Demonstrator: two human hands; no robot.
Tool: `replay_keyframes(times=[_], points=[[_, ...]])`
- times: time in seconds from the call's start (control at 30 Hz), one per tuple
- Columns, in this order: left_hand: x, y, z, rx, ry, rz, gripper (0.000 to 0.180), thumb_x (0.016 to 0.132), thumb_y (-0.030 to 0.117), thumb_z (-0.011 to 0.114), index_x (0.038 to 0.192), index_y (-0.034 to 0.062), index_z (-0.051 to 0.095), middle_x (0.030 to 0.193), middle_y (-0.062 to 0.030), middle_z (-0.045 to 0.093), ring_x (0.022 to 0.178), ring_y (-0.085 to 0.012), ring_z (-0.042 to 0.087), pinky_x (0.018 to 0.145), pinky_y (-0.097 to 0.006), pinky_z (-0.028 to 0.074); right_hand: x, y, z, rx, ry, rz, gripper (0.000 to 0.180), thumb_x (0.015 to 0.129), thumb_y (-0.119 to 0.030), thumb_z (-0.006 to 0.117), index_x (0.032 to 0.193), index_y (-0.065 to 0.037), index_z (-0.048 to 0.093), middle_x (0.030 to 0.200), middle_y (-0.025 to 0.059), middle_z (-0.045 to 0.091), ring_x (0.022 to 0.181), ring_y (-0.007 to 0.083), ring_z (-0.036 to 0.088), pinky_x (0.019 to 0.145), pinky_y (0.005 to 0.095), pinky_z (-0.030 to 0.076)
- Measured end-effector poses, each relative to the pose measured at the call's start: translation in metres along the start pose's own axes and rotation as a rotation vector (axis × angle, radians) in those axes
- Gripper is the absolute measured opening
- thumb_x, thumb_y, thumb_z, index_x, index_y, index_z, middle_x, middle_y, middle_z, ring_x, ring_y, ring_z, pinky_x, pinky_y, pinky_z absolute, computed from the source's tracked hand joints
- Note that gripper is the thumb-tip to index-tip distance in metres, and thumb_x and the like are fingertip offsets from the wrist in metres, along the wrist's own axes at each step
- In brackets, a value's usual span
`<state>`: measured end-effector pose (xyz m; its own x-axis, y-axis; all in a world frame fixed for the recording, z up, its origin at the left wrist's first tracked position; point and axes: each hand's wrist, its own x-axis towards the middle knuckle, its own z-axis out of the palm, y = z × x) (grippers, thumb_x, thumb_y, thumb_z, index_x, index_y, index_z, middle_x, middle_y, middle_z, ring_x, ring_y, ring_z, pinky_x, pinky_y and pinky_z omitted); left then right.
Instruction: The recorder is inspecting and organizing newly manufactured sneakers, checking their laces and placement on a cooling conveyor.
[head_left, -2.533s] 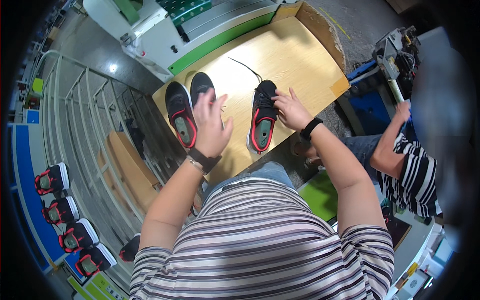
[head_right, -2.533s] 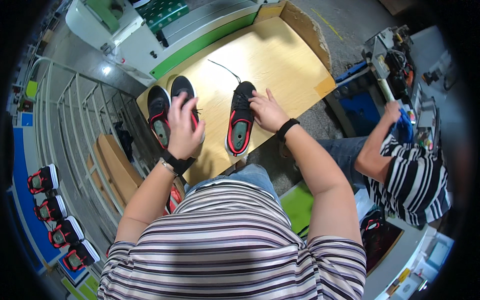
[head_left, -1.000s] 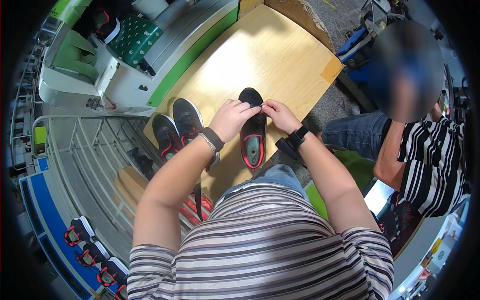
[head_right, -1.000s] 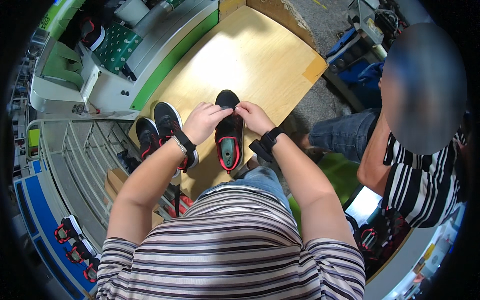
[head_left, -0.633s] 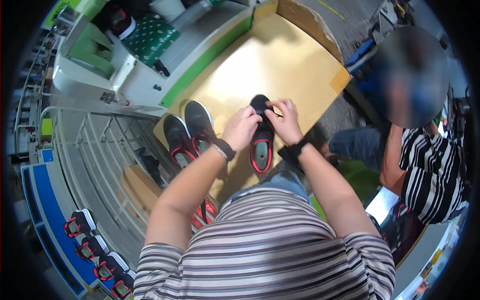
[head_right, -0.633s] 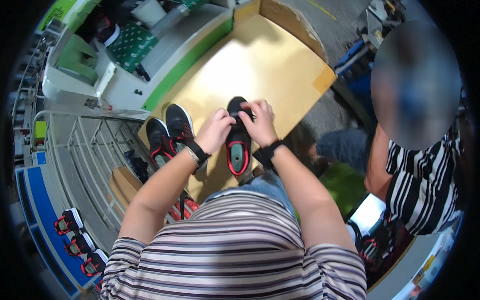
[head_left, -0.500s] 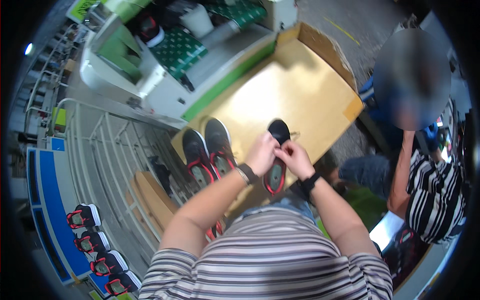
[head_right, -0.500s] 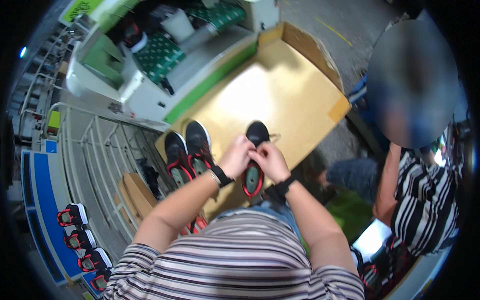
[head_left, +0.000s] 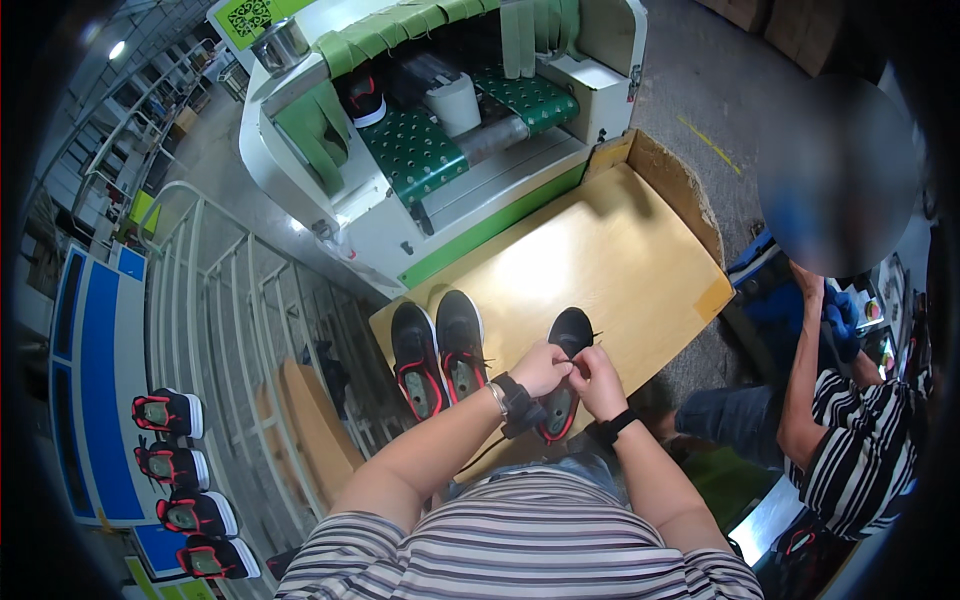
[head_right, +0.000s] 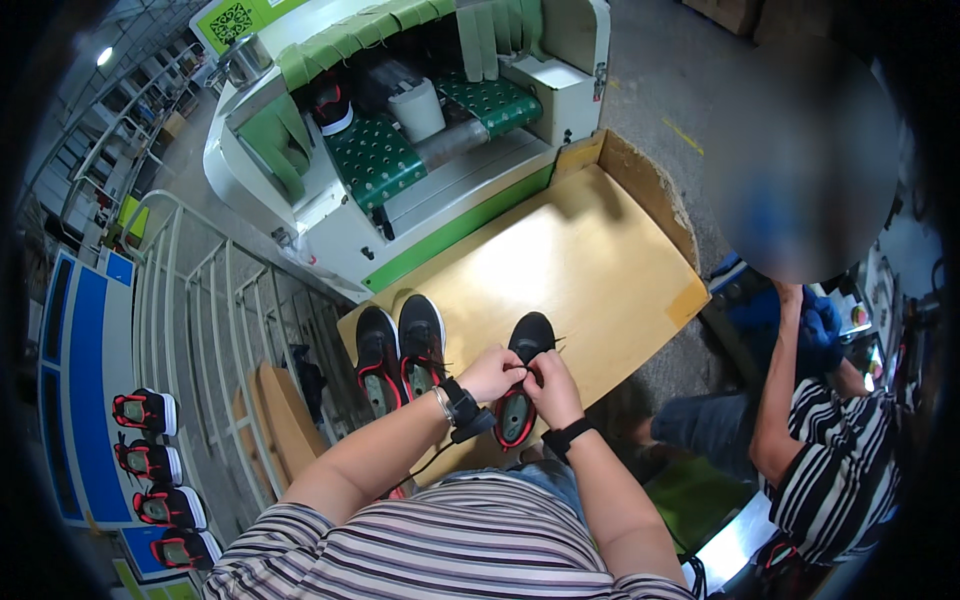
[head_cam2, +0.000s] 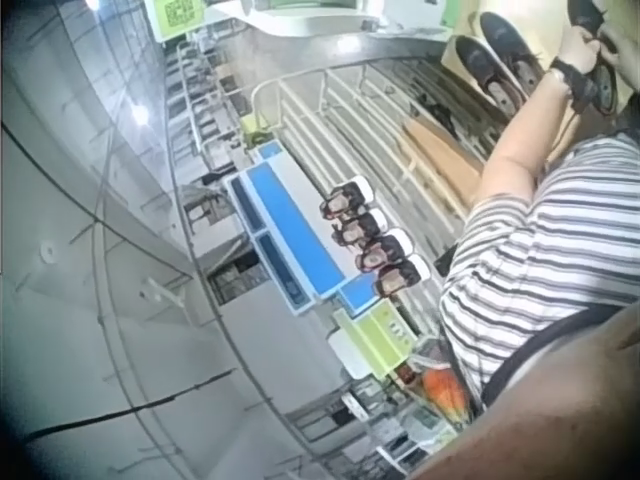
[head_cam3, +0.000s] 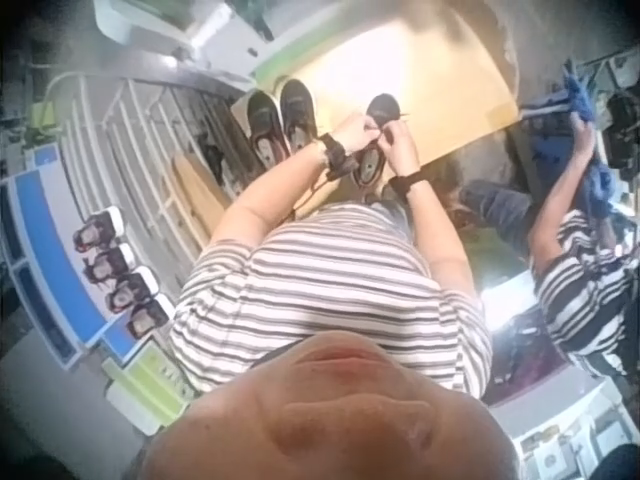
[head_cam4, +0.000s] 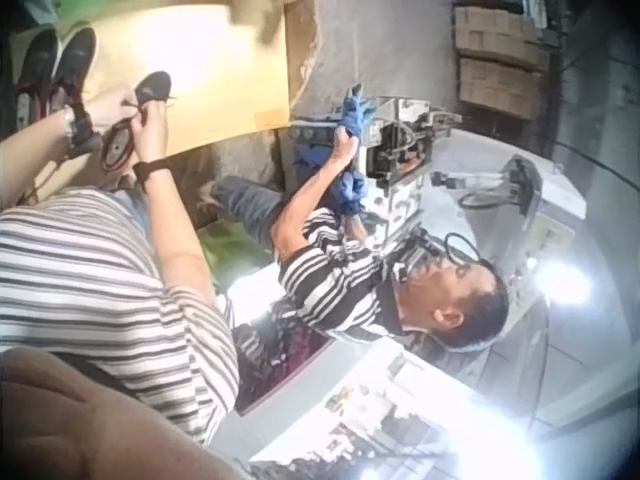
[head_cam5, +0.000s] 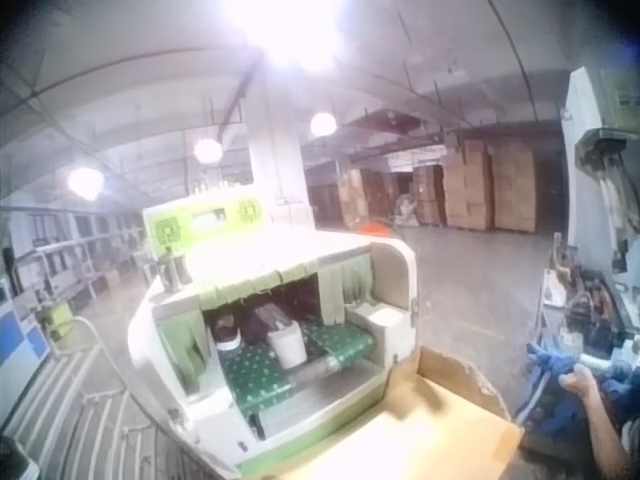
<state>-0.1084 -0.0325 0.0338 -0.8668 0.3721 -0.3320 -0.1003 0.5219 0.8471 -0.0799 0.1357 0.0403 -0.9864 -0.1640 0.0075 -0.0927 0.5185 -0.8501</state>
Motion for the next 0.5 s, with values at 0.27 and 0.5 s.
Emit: replay_keyframes(times=[0.27,0.5], points=[[0.010,-0.017,0.000,-0.522,-0.192,-0.416,0.021,0.094,0.033,0.067,0.094,0.0123,0.070,0.072,0.0062,0.054,0.064,-0.0060,0.046,0.056,-0.024,0.040,-0.018,-0.013,-0.002,0.175,0.089,0.091,0.014,0.086,-0.005,0.071,0.096,0.000,0.062,0.085,0.0105,0.061,0.074,0.0194,0.063,0.066,0.0290,0.051],[-0.006,-0.005,-0.014,-0.707,-0.251,-0.447,0.031,0.097,0.030,0.063,0.119,0.0090,0.068,0.106,-0.0002,0.067,0.102,-0.0087,0.059,0.083,-0.026,0.046,-0.015,-0.001,0.003,0.183,0.036,0.217,0.023,0.091,-0.021,0.068,0.099,0.000,0.069,0.094,0.0150,0.069,0.087,0.0257,0.067,0.078,0.0348,0.053]])
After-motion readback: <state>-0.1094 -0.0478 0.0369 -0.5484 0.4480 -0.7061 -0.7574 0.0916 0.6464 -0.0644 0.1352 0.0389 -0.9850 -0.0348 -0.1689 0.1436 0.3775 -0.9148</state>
